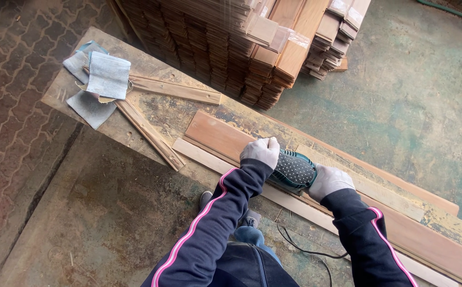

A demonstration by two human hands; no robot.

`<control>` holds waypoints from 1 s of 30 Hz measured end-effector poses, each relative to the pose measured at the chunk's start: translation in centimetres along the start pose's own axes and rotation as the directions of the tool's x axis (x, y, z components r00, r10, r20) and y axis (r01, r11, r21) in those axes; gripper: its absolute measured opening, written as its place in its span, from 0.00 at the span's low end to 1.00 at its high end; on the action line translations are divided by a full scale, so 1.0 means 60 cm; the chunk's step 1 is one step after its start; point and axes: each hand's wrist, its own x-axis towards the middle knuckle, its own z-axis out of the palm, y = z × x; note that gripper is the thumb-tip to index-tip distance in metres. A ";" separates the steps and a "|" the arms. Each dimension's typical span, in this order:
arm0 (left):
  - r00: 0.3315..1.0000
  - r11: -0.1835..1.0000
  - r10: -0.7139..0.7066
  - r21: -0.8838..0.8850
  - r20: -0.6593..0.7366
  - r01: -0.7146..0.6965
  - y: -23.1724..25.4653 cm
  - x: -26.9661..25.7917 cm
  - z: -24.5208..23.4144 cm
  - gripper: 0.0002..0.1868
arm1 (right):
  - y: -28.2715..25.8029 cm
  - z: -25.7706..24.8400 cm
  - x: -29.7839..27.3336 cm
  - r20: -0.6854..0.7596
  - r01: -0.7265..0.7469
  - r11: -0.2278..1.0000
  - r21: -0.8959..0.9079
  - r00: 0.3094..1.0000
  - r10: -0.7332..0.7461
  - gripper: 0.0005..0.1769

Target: Sanding a long piece of wood using an electric orbital sander.

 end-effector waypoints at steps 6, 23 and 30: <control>1.000 1.000 0.010 0.013 -0.029 -0.009 -0.010 0.016 -0.032 0.25 | -0.035 -0.011 0.005 0.014 0.007 1.000 0.014 1.000 -0.007 0.24; 0.996 0.997 0.068 0.024 -0.055 -0.067 -0.069 0.085 -0.119 0.26 | -0.134 -0.035 0.033 -0.028 0.086 0.993 0.079 0.996 -0.084 0.21; 0.989 0.994 0.097 0.056 -0.107 -0.092 -0.098 0.114 -0.158 0.25 | -0.178 -0.051 0.041 -0.016 0.132 0.989 0.069 0.991 -0.131 0.21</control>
